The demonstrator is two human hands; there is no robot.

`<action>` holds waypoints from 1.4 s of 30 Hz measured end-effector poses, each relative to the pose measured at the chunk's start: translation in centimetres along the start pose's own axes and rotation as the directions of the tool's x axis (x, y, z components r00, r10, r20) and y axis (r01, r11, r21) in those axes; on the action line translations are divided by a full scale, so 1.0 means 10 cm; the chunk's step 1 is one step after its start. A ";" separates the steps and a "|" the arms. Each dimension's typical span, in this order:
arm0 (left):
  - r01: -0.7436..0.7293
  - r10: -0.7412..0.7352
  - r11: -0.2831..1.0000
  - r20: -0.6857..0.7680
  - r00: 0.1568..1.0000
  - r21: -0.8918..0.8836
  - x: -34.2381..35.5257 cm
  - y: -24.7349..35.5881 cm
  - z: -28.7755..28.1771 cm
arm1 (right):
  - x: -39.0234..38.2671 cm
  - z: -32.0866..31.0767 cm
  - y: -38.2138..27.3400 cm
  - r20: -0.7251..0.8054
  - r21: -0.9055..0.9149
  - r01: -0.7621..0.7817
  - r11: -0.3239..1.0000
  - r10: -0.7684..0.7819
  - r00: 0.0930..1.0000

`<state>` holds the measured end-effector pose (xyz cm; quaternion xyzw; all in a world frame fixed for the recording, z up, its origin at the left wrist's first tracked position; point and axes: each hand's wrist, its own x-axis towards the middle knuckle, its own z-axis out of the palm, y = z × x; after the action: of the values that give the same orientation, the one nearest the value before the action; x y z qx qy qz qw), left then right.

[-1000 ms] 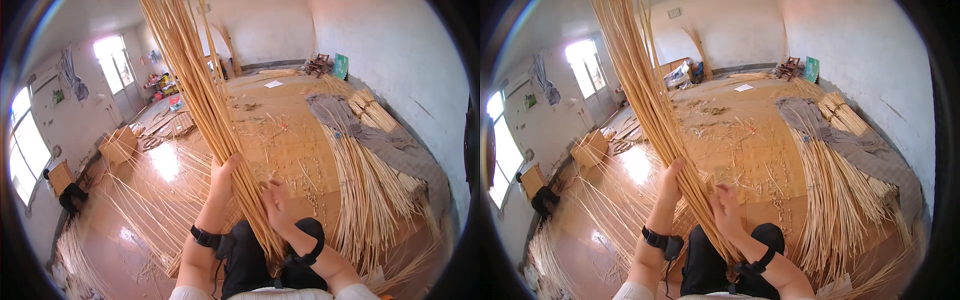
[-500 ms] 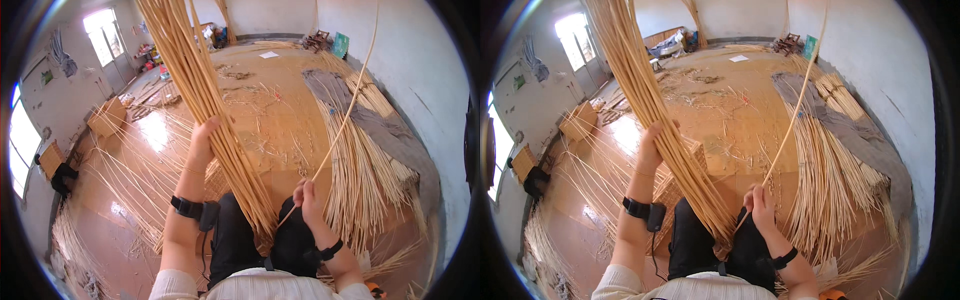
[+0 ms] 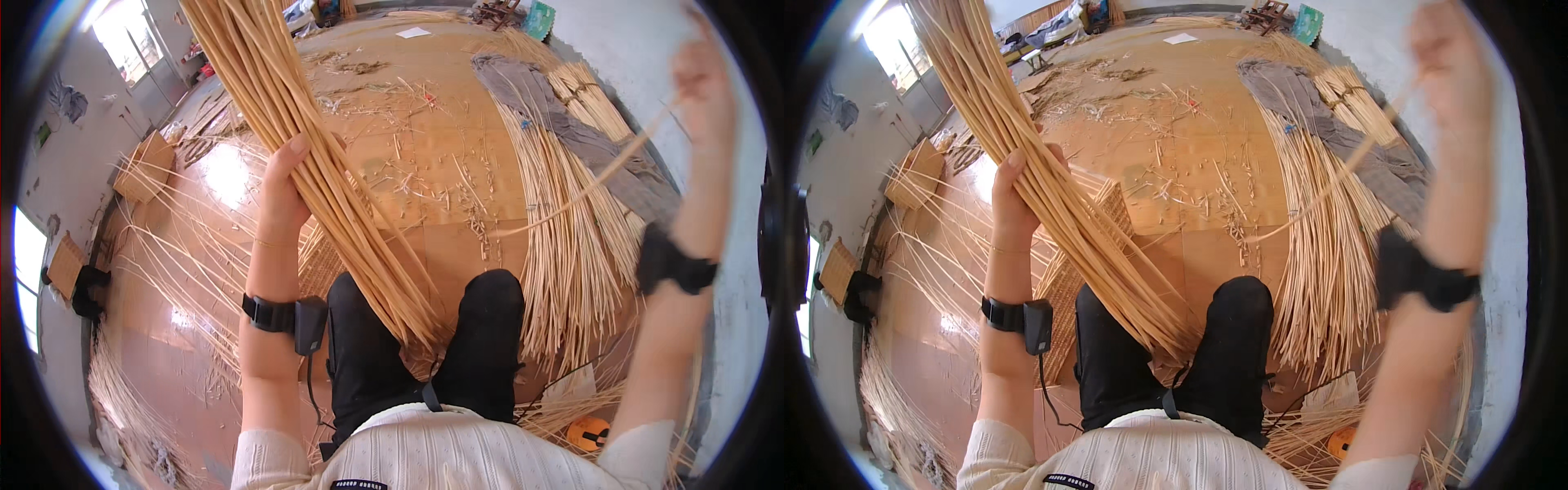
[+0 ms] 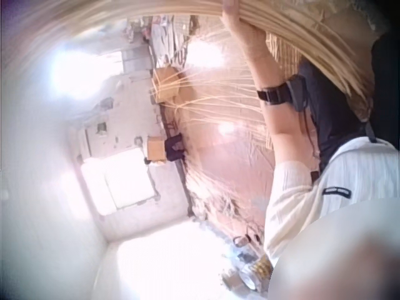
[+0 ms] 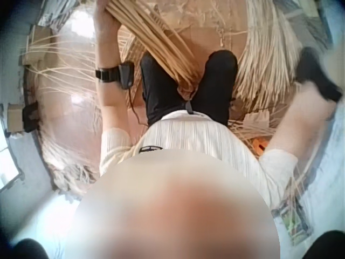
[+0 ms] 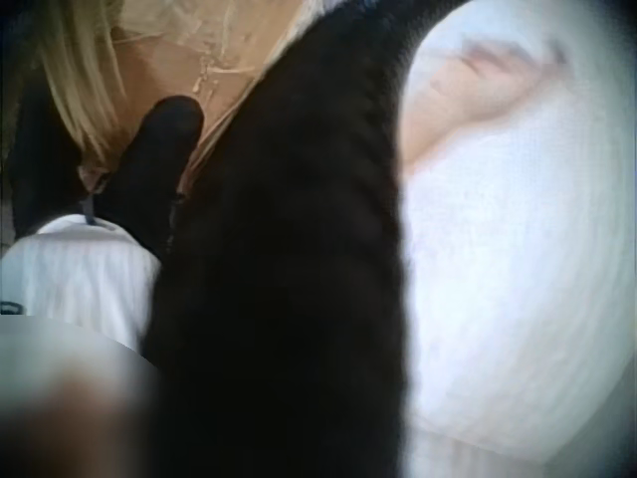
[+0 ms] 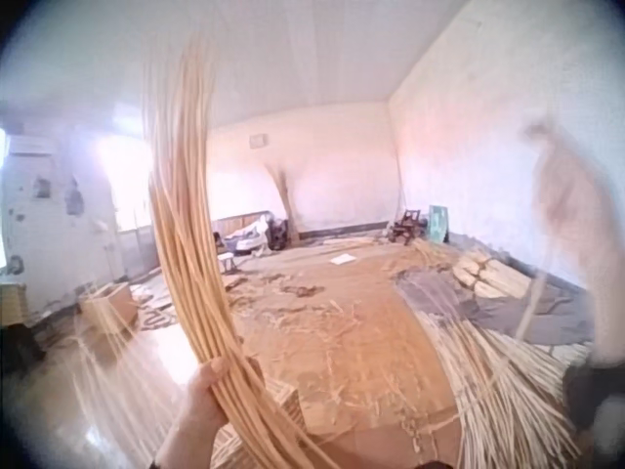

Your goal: The recorder is weaving a wicker basket and using pliers to trim the excess reeds.

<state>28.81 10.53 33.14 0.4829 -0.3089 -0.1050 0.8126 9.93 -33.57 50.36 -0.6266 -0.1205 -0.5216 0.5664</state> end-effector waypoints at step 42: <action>0.051 -0.045 0.997 -0.082 0.996 0.065 -0.41 0.48 0.93 | -3.07 1.92 0.94 0.593 -0.089 -0.448 0.889 0.409 0.694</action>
<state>19.35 8.28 38.75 0.5210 -0.2675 -0.0944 0.8050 13.71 -7.15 24.23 -0.7507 -0.1590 -0.1470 0.6242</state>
